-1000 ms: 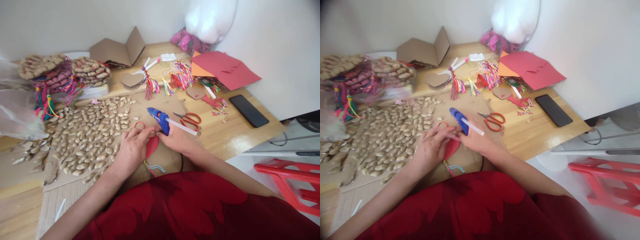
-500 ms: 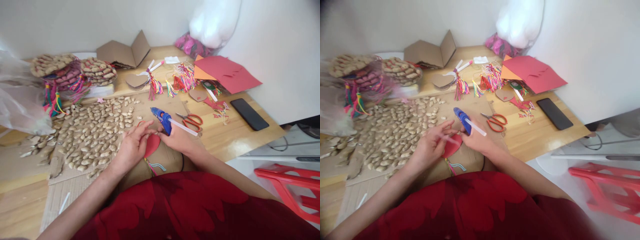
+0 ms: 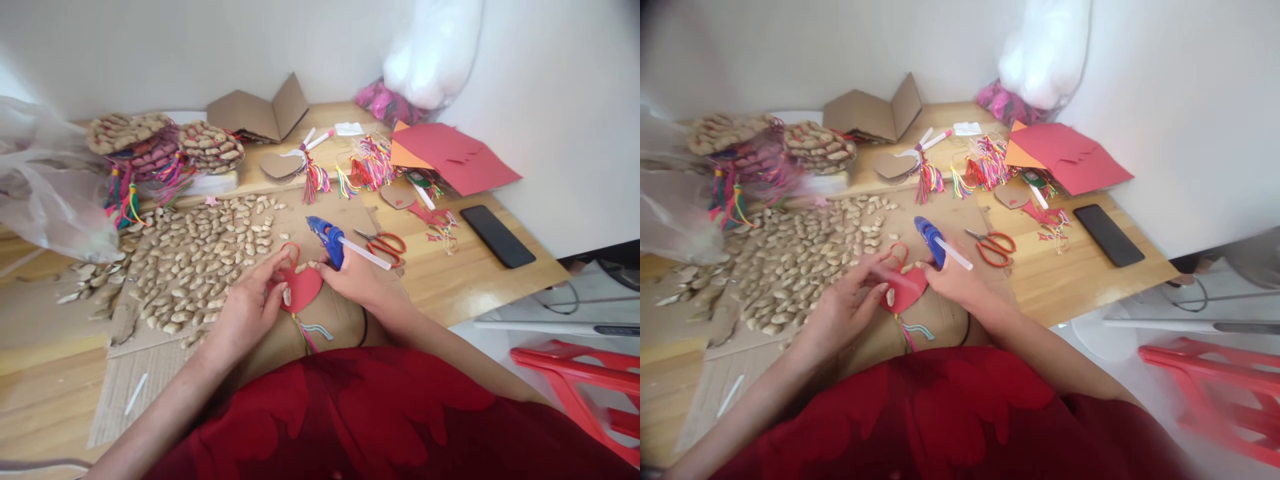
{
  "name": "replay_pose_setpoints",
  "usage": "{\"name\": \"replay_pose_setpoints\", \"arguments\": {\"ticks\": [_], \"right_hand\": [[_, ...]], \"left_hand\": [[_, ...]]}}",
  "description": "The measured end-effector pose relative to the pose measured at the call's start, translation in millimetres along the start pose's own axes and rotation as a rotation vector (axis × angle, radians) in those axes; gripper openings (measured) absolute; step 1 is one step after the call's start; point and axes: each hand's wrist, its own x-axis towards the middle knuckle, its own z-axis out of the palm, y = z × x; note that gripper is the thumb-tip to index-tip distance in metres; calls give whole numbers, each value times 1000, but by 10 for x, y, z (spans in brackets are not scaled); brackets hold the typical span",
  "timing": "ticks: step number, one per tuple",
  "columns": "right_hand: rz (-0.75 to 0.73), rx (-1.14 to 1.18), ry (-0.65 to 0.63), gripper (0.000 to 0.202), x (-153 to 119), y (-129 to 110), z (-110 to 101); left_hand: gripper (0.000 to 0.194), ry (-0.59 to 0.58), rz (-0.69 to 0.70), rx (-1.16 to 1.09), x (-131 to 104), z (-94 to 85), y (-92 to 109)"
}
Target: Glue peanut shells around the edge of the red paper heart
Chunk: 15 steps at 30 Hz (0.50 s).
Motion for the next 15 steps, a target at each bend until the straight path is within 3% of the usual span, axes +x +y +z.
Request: {"name": "replay_pose_setpoints", "arguments": {"ticks": [4, 9, 15], "right_hand": [[-4, 18, 11, 19, -2, 10, 14], [-25, 40, 15, 16, -12, 35, 30], [-23, -3, 8, 19, -8, 68, 73]], "left_hand": [[53, 8, 10, -95, -20, 25, 52], [49, 126, -21, -63, -38, -33, 40], [49, 128, -21, -50, -53, -5, -6]]}}
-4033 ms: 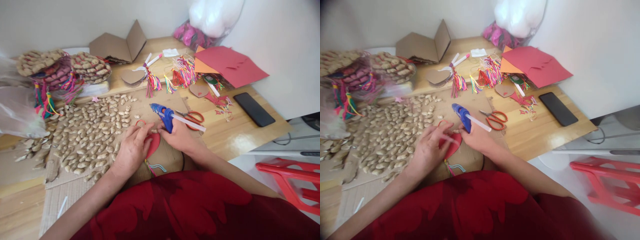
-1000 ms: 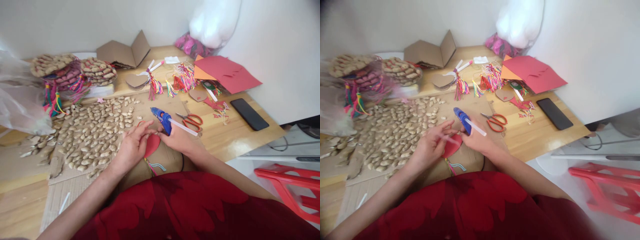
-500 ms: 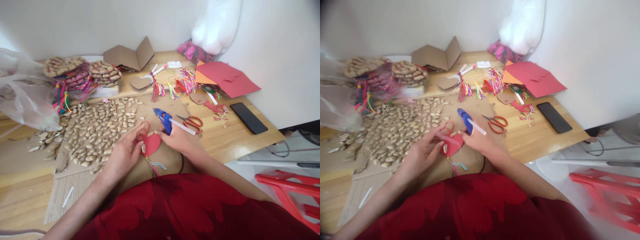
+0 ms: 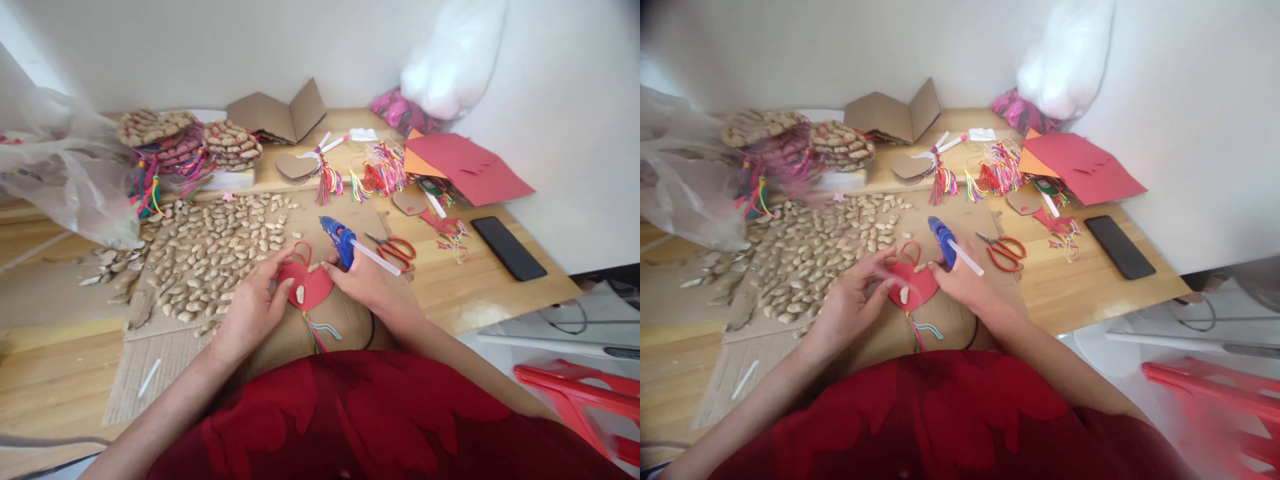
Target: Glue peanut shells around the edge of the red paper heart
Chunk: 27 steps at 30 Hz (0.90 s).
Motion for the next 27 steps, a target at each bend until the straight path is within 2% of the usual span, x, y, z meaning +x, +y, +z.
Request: {"name": "replay_pose_setpoints", "arguments": {"ticks": [4, 10, 15, 21, 27], "right_hand": [[-1, 4, 28, 20, -2, 15, -7], [43, 87, -28, 18, -77, -7, -145], [83, -3, -13, 21, -154, -84, -228], [49, -151, 10, 15, -142, -127, -198], [18, -129, -6, 15, -108, -28, -163]], "left_hand": [[48, 2, -11, -69, -24, 55, -13], [51, 7, 10, -44, -36, 44, -31], [53, -13, 37, 5, -41, 25, -40], [55, -20, 130, 118, -35, 61, -68], [61, -68, 153, 164, -37, 50, -69]]}}
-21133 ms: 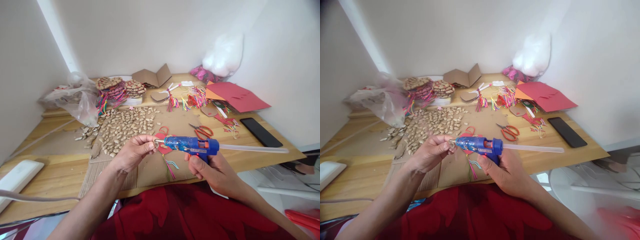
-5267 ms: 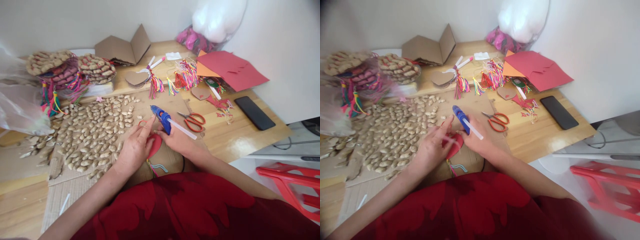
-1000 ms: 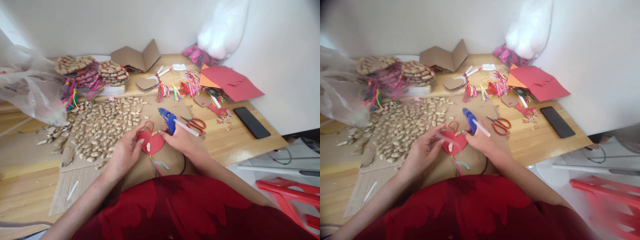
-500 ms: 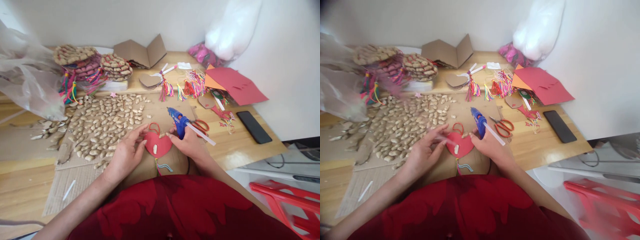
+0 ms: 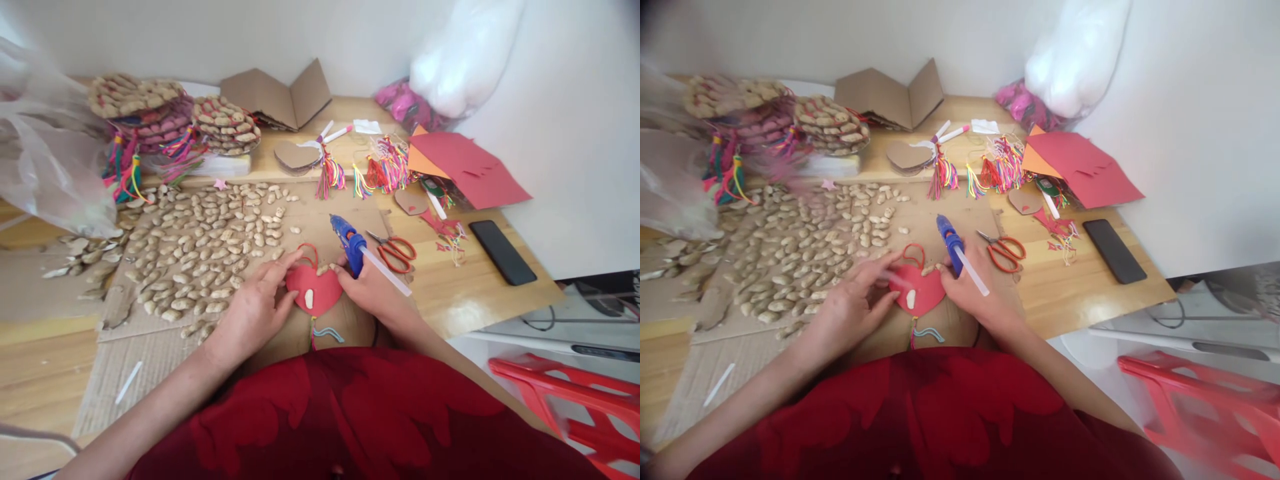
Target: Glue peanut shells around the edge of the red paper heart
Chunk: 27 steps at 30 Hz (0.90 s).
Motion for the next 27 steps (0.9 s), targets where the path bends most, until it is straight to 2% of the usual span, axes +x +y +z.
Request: {"name": "replay_pose_setpoints", "arguments": {"ticks": [6, 11, 16, 21, 24, 27], "right_hand": [[-43, 23, 14, 16, 15, 47, 6], [-12, 28, 37, 21, 40, 83, 24], [-24, 71, 45, 30, 118, 161, 80], [-60, 75, 36, 29, 143, 205, 78], [-58, 72, 38, 28, 117, 206, 61], [2, 173, 79, 33, 83, 209, 55]], "left_hand": [[65, -13, -13, -32, 9, 19, -12], [69, -14, -28, -63, 22, 38, -1], [69, -30, -22, 11, 17, 28, 68], [69, -6, 13, 30, -15, 41, 98], [49, 104, 34, -48, -36, -8, 107], [12, 246, -48, -207, -76, -120, 117]]}}
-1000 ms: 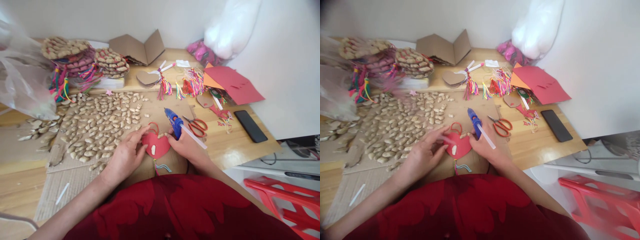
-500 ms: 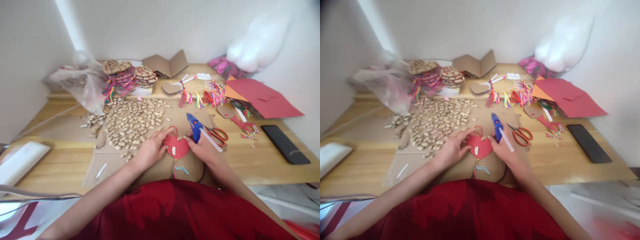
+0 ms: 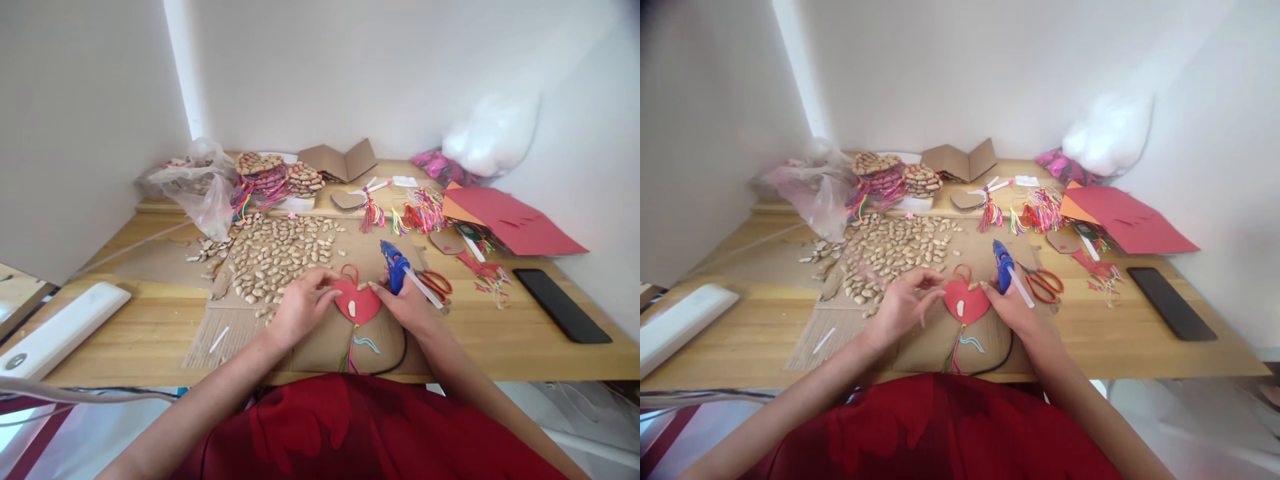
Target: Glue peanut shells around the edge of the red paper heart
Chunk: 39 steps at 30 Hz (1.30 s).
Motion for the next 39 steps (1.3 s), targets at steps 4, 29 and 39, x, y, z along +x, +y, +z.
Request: {"name": "replay_pose_setpoints", "arguments": {"ticks": [4, 29, 39], "right_hand": [[103, 286, 173, 38, -13, 6, 5], [27, 178, -223, 16, -398, -1275, -166], [53, -58, -313, 9, -390, -1838, -172]], "left_hand": [[13, 49, -234, -207, -62, -198, 24], [32, 143, -400, -594, -129, -260, 196], [28, 136, -54, -316, -303, -203, 215]]}}
